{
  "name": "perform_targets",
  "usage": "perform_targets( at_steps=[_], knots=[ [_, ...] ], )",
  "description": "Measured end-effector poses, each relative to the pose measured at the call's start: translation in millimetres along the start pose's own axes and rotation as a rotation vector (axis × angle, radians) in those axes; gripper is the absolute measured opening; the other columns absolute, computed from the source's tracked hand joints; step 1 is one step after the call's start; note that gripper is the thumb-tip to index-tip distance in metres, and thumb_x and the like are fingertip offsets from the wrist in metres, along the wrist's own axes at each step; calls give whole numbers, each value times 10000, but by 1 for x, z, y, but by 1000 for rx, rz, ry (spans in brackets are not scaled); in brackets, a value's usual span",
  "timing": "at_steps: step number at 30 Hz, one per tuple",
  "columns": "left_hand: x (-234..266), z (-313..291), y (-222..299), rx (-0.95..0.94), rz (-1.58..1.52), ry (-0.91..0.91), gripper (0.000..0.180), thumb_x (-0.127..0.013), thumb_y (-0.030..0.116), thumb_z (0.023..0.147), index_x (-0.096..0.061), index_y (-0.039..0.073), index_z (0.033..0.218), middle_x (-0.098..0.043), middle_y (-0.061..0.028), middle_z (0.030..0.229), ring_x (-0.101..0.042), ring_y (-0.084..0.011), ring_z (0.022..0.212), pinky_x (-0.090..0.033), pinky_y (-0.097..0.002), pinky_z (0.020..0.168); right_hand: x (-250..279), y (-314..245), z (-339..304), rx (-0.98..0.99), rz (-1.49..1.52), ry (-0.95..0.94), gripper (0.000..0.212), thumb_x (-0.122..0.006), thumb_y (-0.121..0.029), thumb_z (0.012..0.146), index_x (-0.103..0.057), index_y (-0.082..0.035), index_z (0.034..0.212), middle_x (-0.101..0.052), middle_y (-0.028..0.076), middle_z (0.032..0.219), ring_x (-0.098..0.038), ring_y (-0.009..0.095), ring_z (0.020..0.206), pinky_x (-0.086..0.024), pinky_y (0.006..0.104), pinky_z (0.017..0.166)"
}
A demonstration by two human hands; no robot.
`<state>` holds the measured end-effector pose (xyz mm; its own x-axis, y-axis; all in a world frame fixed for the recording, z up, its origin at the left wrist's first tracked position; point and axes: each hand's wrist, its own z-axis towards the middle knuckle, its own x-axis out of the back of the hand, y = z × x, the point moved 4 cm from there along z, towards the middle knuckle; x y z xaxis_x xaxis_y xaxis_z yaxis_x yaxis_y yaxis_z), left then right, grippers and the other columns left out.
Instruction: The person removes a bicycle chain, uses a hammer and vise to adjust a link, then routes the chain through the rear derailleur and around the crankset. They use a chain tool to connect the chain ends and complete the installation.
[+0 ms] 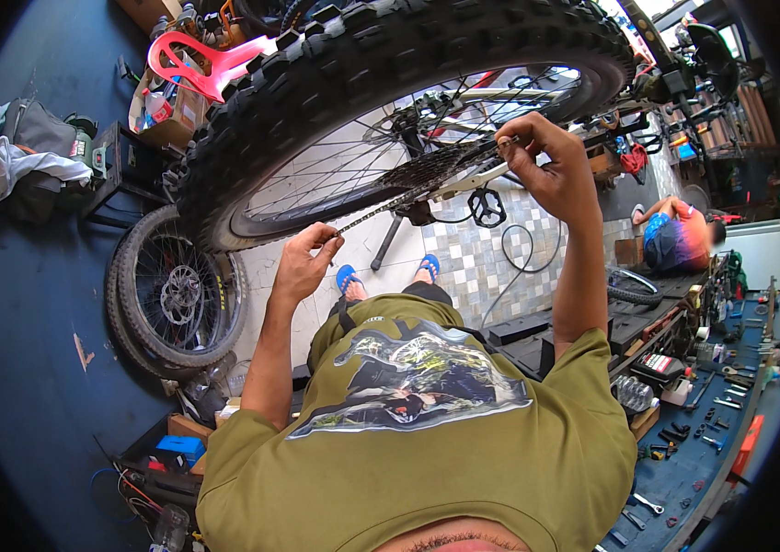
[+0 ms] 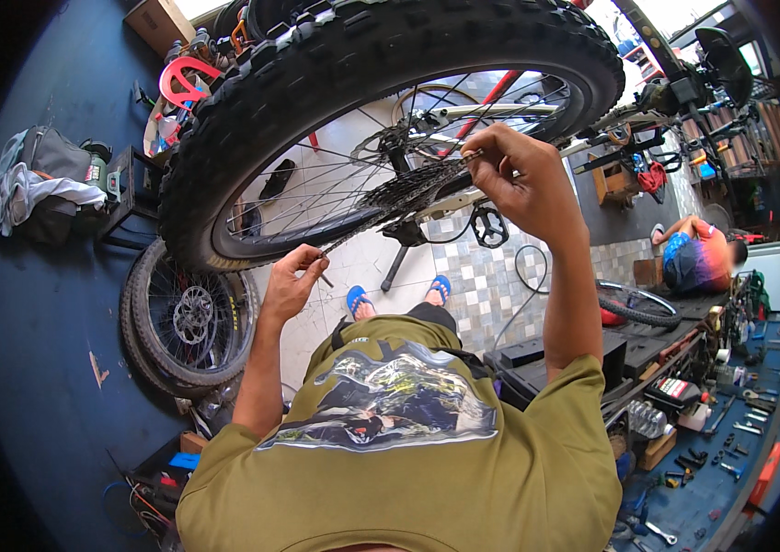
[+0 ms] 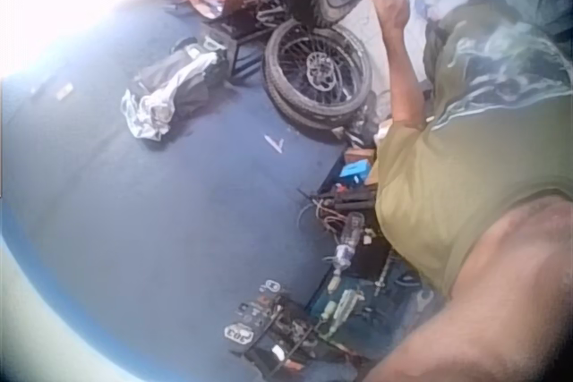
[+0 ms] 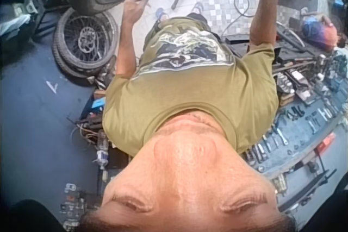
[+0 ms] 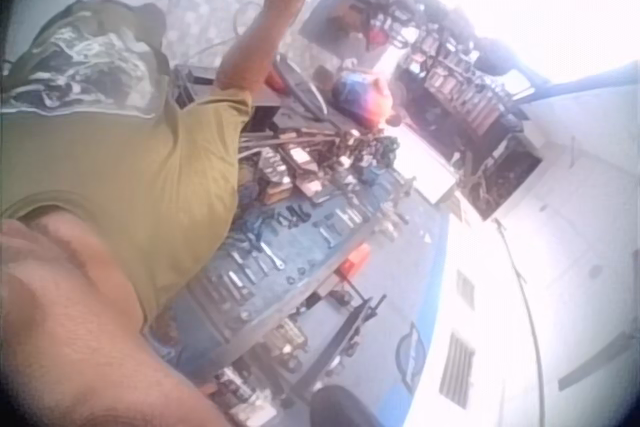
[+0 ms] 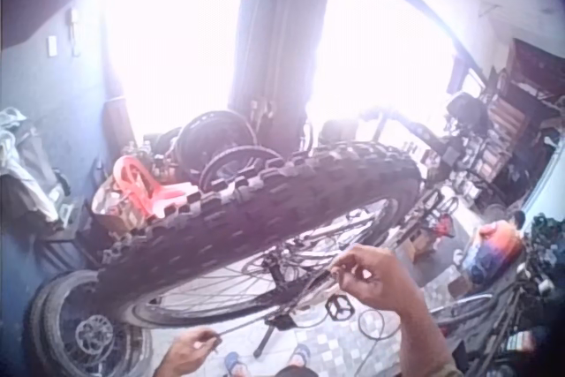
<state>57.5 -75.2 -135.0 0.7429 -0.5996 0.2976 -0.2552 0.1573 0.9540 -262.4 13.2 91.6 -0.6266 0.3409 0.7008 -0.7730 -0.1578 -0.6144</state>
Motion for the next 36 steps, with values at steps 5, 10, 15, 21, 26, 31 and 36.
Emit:
perform_targets(
  at_steps=[5, 10, 15, 21, 26, 31, 36],
  knots=[
    [0, 1, 3, 38, -7, -6, 178, -721, 137, 977, -691, -33, 1021, -726, -105, 882, -695, -178, 848, -555, -328, 819, 6, 14, 0, -23, -16, 36, 91, -685, -71, 963, -701, -56, 1051, -712, 32, 830, -630, 82, 727, -483, 256, 641],
    [1, -1, -3, -23, 69, -11, 185, -740, 136, 963, -686, -36, 1003, -719, -114, 870, -692, -187, 842, -553, -337, 820, 26, 41, -3, -158, -110, 27, 108, -682, -97, 968, -709, -44, 1058, -706, 19, 821, -610, 58, 730, -468, 250, 642],
    [9, -16, -15, -34, -53, -114, 187, -735, 149, 974, -666, -24, 958, -675, -47, 829, -643, -131, 788, -528, -301, 754, 38, 95, -11, -270, -126, -15, 117, -679, -87, 961, -718, -25, 1053, -703, 33, 880, -606, 105, 751, -488, 273, 695],
    [52, -45, 11, 101, -434, -236, 191, -743, 171, 976, -676, -6, 960, -657, -40, 886, -575, -115, 782, -472, -274, 711, 32, 165, -25, -317, -182, -136, 129, -691, -39, 912, -734, -30, 1034, -647, 53, 1009, -622, 154, 905, -515, 304, 797],
    [92, -63, 82, -93, -570, -41, 324, -792, 250, 938, -674, -27, 1057, -654, -70, 879, -578, -153, 728, -455, -285, 635, 14, 199, -18, -198, -262, -249, 149, -735, -144, 888, -753, -79, 1022, -685, 107, 1051, -691, 278, 1014, -565, 383, 882],
    [78, -58, 197, -516, -176, 238, 436, -853, 324, 891, -684, -35, 1071, -650, -113, 836, -563, -150, 643, -426, -291, 556, -6, 205, -5, -157, -337, -442, 156, -740, -262, 902, -760, -154, 1012, -705, 69, 1013, -710, 275, 963, -569, 405, 866],
    [-7, 1, 312, -451, -154, 440, 493, -855, 348, 892, -668, -36, 1137, -671, -67, 847, -521, -88, 641, -368, -216, 547, -12, 212, 2, -16, -209, -499, 189, -754, -297, 898, -745, -147, 1013, -731, 70, 1001, -716, 299, 983, -569, 433, 858]
  ],
)
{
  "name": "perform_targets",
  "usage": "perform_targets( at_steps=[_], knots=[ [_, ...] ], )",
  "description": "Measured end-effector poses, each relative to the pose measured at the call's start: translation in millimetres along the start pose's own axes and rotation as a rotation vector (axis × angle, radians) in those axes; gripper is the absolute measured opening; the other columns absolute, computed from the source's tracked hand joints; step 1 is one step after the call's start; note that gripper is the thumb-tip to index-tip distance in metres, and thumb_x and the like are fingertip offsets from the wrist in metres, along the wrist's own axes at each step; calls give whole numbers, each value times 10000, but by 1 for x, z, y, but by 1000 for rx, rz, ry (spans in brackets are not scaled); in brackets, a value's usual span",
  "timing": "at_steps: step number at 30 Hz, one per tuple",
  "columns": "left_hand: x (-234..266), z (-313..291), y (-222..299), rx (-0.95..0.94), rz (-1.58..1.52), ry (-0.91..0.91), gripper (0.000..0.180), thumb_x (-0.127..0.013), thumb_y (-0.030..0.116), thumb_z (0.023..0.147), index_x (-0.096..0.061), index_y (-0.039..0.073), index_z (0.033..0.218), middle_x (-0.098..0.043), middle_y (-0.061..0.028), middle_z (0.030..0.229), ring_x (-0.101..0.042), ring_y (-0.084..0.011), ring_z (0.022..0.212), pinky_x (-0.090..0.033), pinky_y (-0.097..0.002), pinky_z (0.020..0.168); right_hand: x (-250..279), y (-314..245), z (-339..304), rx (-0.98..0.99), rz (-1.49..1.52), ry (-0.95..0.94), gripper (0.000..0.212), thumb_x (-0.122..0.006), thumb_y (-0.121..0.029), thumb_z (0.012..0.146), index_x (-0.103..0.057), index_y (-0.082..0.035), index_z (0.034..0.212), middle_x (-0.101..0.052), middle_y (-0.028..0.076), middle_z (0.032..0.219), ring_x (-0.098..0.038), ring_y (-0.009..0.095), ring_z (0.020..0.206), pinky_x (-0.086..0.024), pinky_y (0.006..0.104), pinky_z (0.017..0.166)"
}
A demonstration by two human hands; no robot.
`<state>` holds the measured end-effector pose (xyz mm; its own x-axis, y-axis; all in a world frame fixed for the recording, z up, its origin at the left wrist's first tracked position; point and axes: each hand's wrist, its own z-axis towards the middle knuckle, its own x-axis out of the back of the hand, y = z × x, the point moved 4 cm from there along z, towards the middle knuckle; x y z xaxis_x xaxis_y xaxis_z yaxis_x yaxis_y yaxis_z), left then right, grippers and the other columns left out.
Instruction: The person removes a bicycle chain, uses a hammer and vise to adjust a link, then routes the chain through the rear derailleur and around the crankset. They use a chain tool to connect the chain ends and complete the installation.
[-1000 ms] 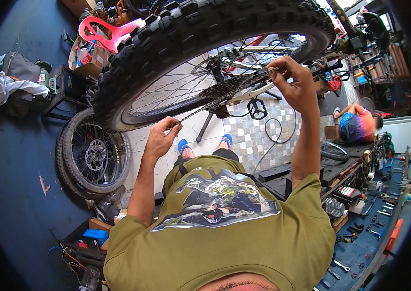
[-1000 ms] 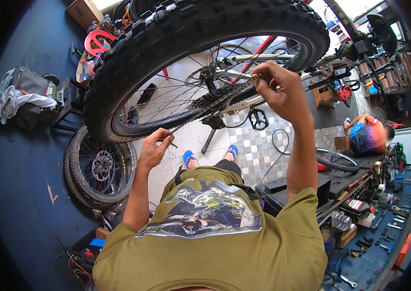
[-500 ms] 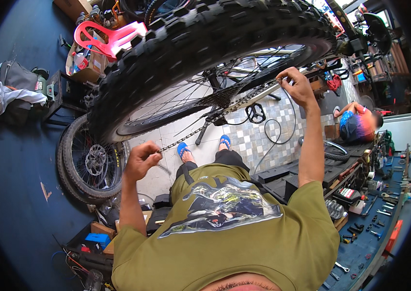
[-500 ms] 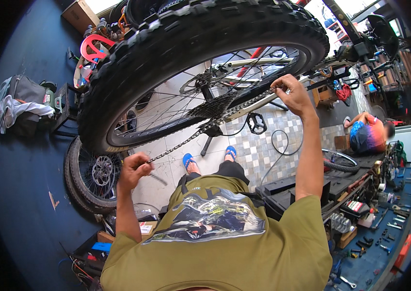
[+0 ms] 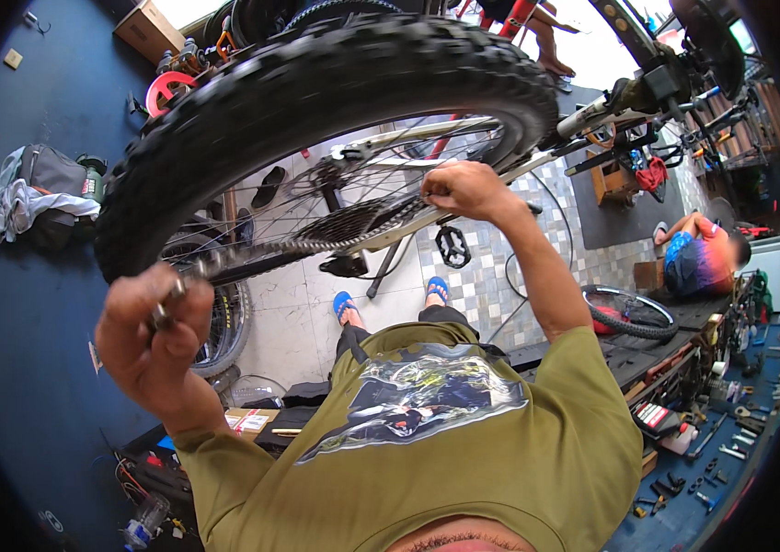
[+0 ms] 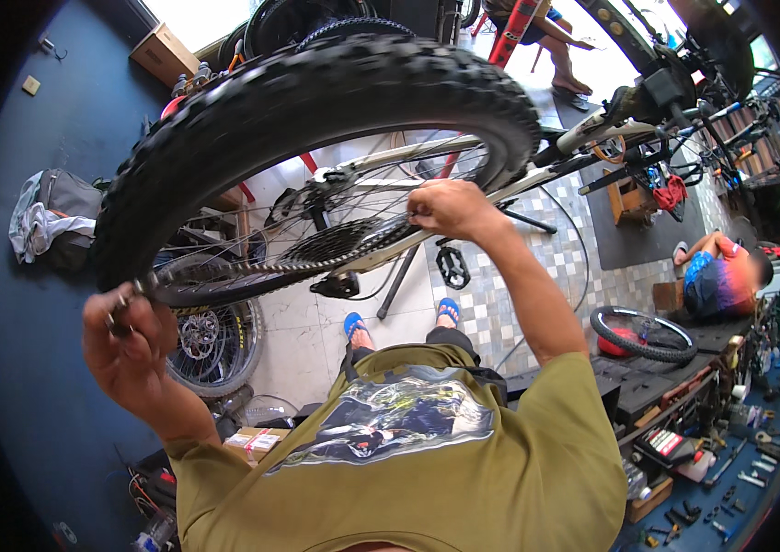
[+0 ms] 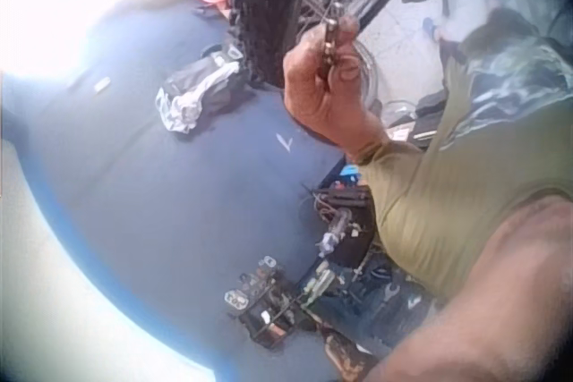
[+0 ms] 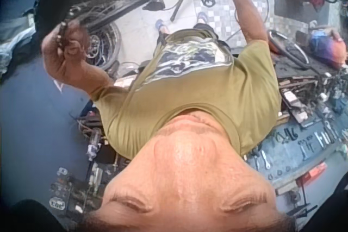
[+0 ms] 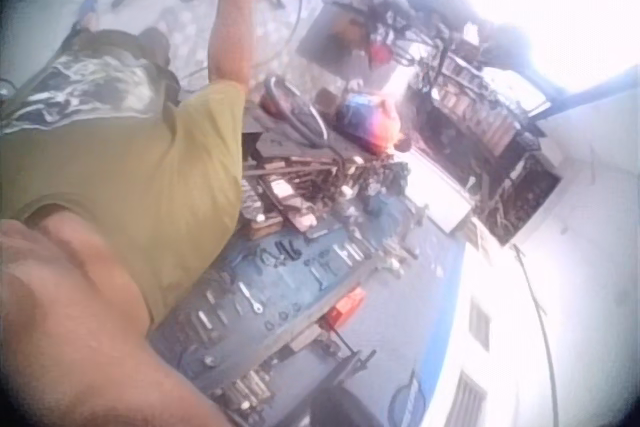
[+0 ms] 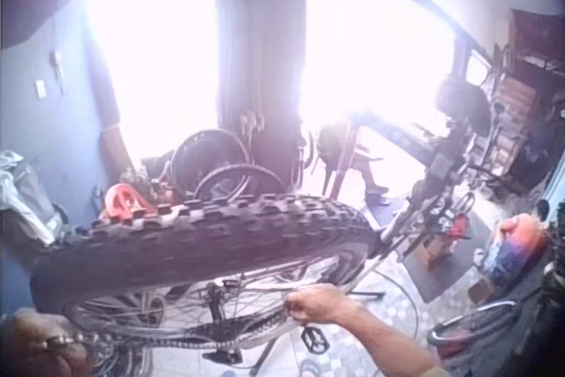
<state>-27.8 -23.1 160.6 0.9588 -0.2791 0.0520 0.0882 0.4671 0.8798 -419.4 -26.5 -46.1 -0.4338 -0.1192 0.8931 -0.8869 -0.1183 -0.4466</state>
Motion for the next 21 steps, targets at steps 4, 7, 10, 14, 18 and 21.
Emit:
perform_targets(
  at_steps=[4, 7, 10, 14, 18, 21],
  knots=[
    [-96, 38, 24, -4, 84, -33, 455, -787, 287, 955, -656, -46, 1237, -713, -89, 989, -481, -25, 672, -326, -173, 566, 16, 8, -23, 86, 68, 181, 222, -755, -269, 929, -735, -151, 1115, -716, 77, 1064, -723, 306, 955, -578, 422, 820],
    [-145, 49, 17, 8, 219, -153, 317, -676, 147, 1027, -649, -48, 1275, -718, -50, 1059, -522, -25, 784, -393, -168, 656, 26, 16, -64, 151, 230, 250, 218, -715, -284, 958, -737, -136, 1117, -699, 84, 1062, -722, 307, 913, -582, 439, 798],
    [-180, 49, -7, -85, 537, -302, 197, -631, 71, 1034, -685, -10, 1205, -743, -71, 1053, -640, -145, 781, -511, -299, 720, 9, 30, -98, 93, 384, 66, 248, -699, -318, 965, -738, -145, 1138, -705, 86, 1089, -721, 311, 926, -578, 452, 809],
    [-231, 36, -47, 72, 1025, -505, 135, -650, 93, 1005, -695, 10, 1101, -723, -141, 988, -701, -280, 855, -536, -397, 773, -43, 62, -109, 24, 465, -66, 486, -697, -345, 946, -615, -102, 1359, -718, 135, 1131, -706, 363, 994, -559, 465, 889],
    [-276, 28, -98, 174, 1356, -692, 176, -652, 189, 997, -684, 18, 974, -715, -153, 961, -724, -363, 901, -558, -459, 768, -114, 90, -87, -202, 843, 10, 797, -750, -242, 917, -356, -4, 1567, -676, 82, 926, -641, 191, 755, -539, 335, 741],
    [-290, 25, -140, 126, 1436, -776, 135, -678, 165, 947, -713, 36, 937, -739, -161, 933, -751, -357, 872, -591, -454, 743, -111, 76, -68, -161, 1010, 72, 785, -750, -249, 927, -379, -28, 1583, -662, 62, 926, -622, 153, 722, -534, 312, 700]
  ],
)
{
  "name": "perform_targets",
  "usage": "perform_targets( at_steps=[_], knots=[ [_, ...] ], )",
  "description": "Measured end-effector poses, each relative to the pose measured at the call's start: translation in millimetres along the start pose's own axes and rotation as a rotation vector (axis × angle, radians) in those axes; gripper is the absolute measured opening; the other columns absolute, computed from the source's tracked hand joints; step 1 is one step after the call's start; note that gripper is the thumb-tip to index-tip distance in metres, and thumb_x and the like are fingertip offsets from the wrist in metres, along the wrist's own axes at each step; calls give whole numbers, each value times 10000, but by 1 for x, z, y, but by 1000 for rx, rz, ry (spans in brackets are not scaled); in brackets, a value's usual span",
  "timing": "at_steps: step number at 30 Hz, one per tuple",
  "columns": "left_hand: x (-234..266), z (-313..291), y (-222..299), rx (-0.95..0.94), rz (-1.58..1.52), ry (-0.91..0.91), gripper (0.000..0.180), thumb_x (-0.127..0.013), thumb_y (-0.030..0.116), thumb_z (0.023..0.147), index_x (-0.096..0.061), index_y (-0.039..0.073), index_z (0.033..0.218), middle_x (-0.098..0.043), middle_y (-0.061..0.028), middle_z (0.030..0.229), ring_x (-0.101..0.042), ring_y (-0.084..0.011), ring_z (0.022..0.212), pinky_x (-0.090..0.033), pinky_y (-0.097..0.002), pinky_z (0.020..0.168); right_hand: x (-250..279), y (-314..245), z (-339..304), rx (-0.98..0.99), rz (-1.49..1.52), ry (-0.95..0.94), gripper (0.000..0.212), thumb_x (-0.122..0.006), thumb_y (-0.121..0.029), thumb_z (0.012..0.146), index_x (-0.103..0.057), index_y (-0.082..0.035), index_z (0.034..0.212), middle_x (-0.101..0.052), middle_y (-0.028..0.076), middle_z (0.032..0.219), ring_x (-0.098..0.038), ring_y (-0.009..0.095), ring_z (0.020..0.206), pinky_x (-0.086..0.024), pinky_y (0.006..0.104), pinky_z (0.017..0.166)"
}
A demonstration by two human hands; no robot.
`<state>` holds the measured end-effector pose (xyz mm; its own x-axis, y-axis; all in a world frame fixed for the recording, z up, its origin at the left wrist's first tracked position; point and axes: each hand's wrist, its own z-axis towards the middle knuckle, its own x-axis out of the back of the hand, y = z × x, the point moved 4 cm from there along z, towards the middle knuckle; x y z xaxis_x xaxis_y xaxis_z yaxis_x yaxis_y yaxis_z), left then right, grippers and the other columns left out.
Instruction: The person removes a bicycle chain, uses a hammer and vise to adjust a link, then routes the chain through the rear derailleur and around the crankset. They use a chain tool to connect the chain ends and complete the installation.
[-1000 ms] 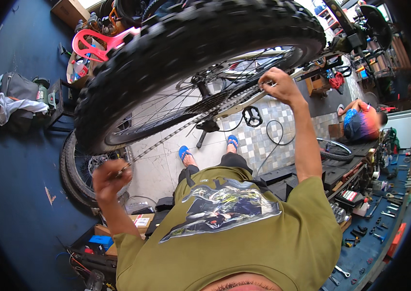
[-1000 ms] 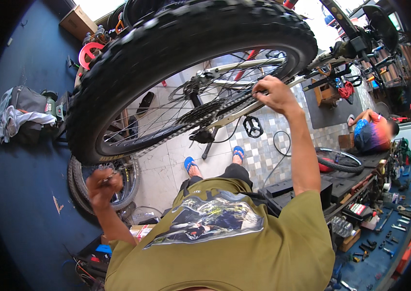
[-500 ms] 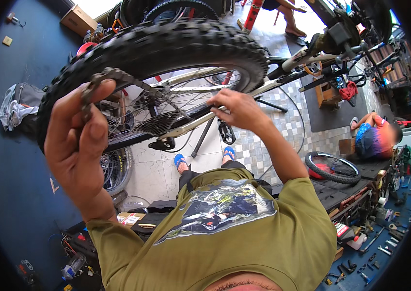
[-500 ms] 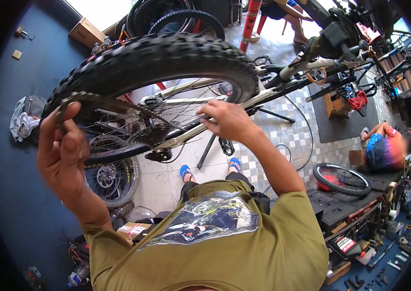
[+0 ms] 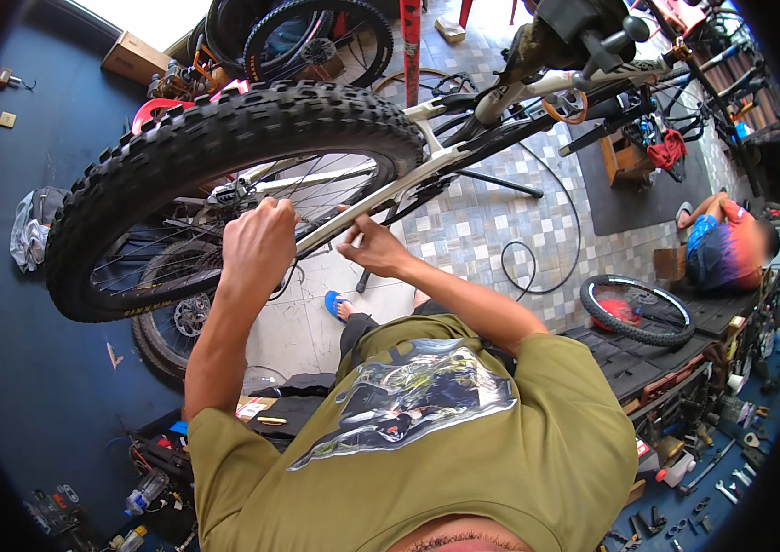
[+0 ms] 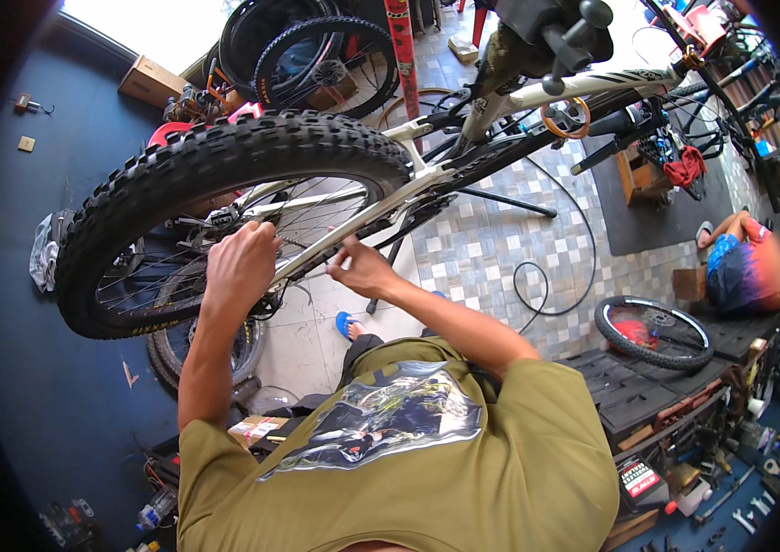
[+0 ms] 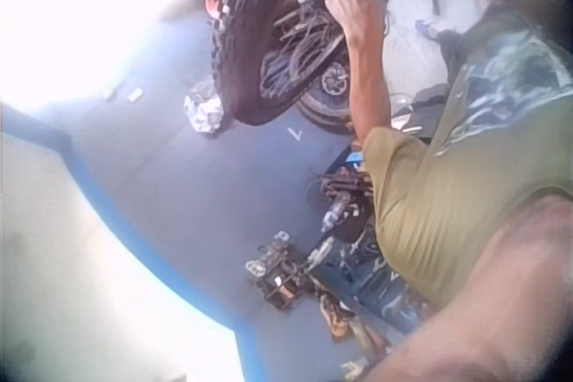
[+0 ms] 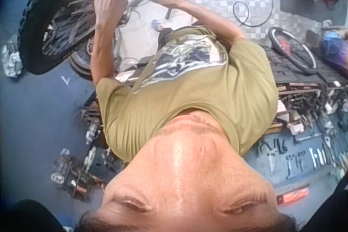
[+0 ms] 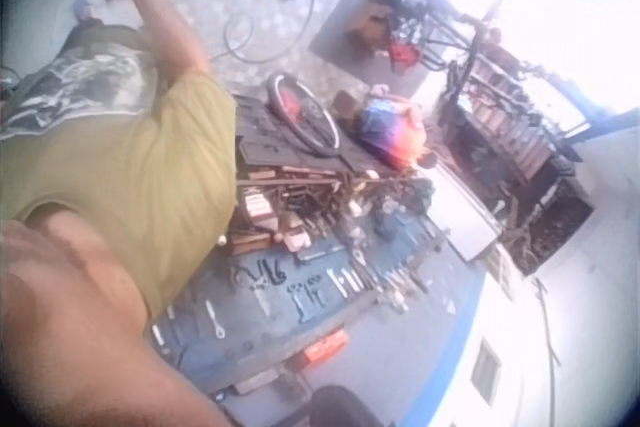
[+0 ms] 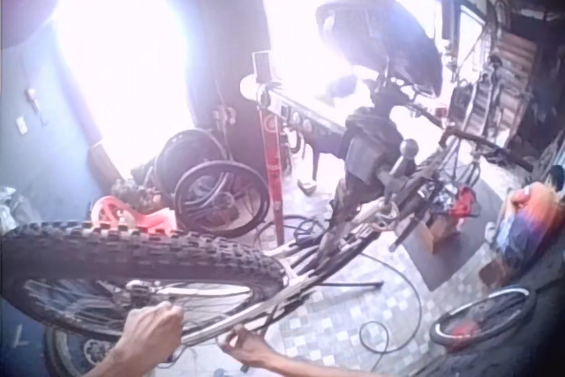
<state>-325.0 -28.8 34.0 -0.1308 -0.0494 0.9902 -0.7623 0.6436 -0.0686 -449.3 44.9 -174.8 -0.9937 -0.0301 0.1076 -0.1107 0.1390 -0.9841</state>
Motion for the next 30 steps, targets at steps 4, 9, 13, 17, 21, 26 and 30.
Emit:
perform_targets(
  at_steps=[4, 9, 13, 17, 21, 26, 30],
  knots=[
    [-37, 29, 10, -125, 116, -139, 140, -689, 165, 938, -687, 29, 904, -733, -178, 880, -751, -358, 829, -586, -465, 692, -20, 0, 23, 66, 110, 90, 665, -759, -223, 886, -537, -57, 1490, -715, 84, 940, -695, 212, 883, -552, 355, 830],
    [-57, 40, 29, -143, 73, -101, 161, -700, 108, 854, -711, 39, 999, -757, -154, 885, -770, -328, 863, -613, -431, 700, -26, -8, 31, 22, 90, 49, 510, -727, -233, 904, -605, -54, 1365, -749, 129, 1024, -717, 334, 999, -557, 426, 898],
    [-48, 39, 54, -259, 79, 307, 225, -687, 125, 872, -684, 45, 1082, -716, -146, 998, -723, -324, 949, -604, -421, 783, -29, 21, 50, 154, -48, 133, 433, -684, -260, 932, -620, -53, 1306, -737, 195, 1135, -686, 403, 1120, -536, 468, 967],
    [-28, -6, 106, -494, -441, 300, 221, -711, 169, 905, -731, 63, 1097, -713, -114, 1057, -705, -323, 990, -562, -443, 866, -15, 36, 37, 472, -31, 349, 341, -643, -295, 975, -662, -32, 1190, -734, 178, 976, -714, 340, 957, -553, 446, 864],
    [-105, -30, 98, -232, -316, -493, 270, -686, 265, 951, -710, 58, 1122, -704, -152, 1158, -689, -375, 1084, -569, -495, 883, 1, 69, 41, 3, 332, 227, 306, -606, -267, 1029, -733, -2, 942, -701, 69, 739, -625, 133, 648, -503, 315, 617],
    [-191, 6, 54, 80, -241, -68, 344, -695, 217, 932, -645, 44, 1225, -675, -171, 1187, -618, -414, 1153, -537, -507, 967, 21, 37, 0, -51, 607, 198, 295, -619, -312, 1078, -730, -41, 1040, -649, -20, 777, -523, 47, 604, -414, 246, 539],
    [-213, 50, 53, -221, -460, 339, 317, -746, 195, 913, -651, 73, 1190, -653, -174, 1162, -642, -418, 1068, -519, -537, 912, 47, 46, -15, -24, 668, 223, 279, -635, -308, 1078, -733, -46, 1079, -604, -33, 728, -500, 48, 575, -390, 224, 514]
  ],
)
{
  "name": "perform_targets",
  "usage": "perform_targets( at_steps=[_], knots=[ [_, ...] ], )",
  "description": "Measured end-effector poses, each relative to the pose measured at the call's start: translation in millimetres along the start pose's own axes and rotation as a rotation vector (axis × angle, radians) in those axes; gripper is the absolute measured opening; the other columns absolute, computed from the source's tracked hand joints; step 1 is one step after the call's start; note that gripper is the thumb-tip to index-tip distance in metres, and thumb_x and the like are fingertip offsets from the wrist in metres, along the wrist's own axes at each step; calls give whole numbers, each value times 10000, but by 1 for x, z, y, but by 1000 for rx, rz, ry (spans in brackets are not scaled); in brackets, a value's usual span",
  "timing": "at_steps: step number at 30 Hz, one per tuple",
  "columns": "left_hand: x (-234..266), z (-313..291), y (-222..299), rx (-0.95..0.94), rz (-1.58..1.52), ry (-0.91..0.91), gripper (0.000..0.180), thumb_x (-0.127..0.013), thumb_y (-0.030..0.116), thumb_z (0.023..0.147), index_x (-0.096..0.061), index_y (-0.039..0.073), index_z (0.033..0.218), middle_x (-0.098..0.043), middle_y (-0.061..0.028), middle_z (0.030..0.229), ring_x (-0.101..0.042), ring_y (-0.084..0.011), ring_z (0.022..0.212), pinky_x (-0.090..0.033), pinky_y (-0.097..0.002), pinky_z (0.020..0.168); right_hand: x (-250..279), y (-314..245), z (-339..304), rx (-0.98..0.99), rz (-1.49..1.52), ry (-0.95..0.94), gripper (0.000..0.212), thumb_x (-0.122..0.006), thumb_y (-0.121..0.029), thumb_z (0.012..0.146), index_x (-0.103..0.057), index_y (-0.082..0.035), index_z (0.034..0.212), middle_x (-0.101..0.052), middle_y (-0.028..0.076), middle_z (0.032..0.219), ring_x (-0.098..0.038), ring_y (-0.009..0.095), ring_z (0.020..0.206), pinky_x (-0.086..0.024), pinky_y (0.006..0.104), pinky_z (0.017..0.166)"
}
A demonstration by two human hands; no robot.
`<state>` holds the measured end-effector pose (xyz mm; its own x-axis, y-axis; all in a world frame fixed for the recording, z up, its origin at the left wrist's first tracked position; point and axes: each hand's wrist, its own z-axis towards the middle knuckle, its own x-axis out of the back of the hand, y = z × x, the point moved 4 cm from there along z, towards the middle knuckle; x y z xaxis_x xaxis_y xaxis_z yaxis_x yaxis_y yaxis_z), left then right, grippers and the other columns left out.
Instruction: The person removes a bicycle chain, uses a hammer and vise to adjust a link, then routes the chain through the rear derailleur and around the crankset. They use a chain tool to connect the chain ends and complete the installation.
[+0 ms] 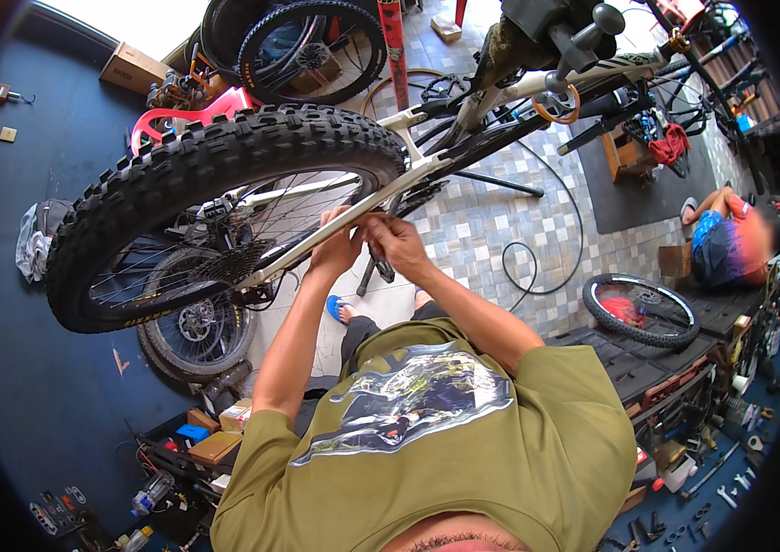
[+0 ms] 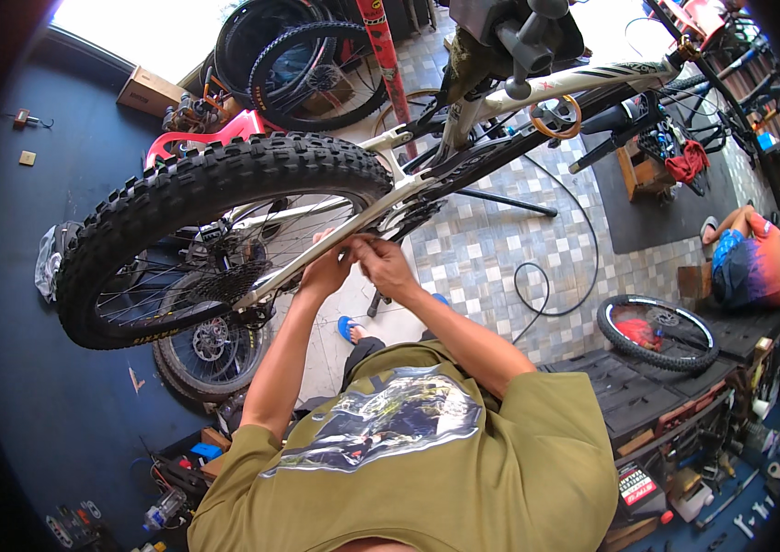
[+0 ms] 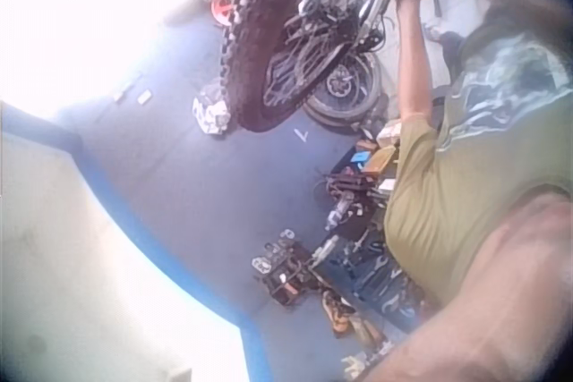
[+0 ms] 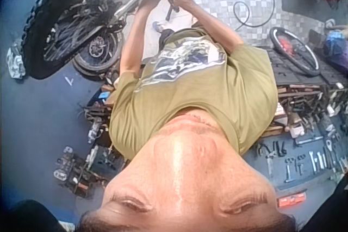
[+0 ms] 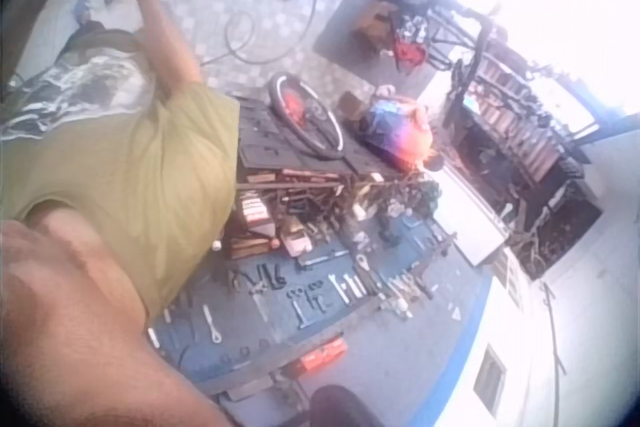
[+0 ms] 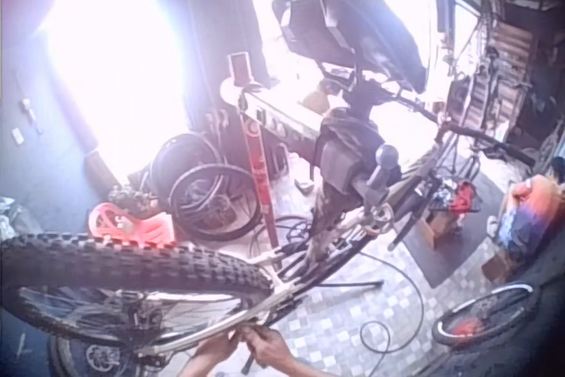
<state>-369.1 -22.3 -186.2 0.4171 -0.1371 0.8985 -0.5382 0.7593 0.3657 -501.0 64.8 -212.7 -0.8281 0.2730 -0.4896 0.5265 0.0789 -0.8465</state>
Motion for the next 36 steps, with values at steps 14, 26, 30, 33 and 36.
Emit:
perform_targets(
  at_steps=[14, 26, 30, 33, 36],
  knots=[
    [-23, 29, 11, 57, 166, 17, 260, -725, 237, 926, -648, 145, 1157, -682, -48, 1040, -635, -277, 1067, -431, -501, 957, 196, -14, 48, -42, -50, 470, 195, -751, -244, 998, -711, -63, 1057, -711, 25, 882, -621, 95, 681, -475, 245, 556],
    [-30, 25, 1, 86, 212, -71, 273, -729, 261, 936, -685, 99, 1150, -666, -82, 1071, -607, -317, 1105, -441, -525, 972, 206, -13, 73, -104, -214, 403, 194, -749, -220, 988, -722, -46, 1070, -724, 18, 909, -624, 95, 702, -458, 246, 573],
    [-29, 26, 1, 98, 208, -101, 262, -735, 244, 928, -695, 91, 1137, -669, -93, 1063, -607, -320, 1078, -442, -518, 961, 208, -7, 75, -108, -217, 417, 187, -746, -216, 991, -718, -50, 1072, -725, 18, 909, -627, 95, 695, -458, 246, 568],
    [-34, 27, 3, 95, 189, -106, 254, -731, 250, 928, -709, 84, 1120, -673, -97, 1044, -600, -321, 1072, -441, -515, 958, 212, -3, 76, -99, -223, 425, 186, -750, -219, 989, -712, -58, 1073, -719, 17, 901, -628, 94, 693, -457, 245, 563],
    [-37, 26, 2, 79, 212, -67, 253, -724, 257, 932, -716, 75, 1107, -673, -100, 1047, -590, -324, 1092, -437, -519, 964, 214, 2, 78, -98, -228, 430, 185, -756, -220, 985, -706, -71, 1082, -706, 6, 888, -614, 88, 688, -447, 236, 547]
  ],
)
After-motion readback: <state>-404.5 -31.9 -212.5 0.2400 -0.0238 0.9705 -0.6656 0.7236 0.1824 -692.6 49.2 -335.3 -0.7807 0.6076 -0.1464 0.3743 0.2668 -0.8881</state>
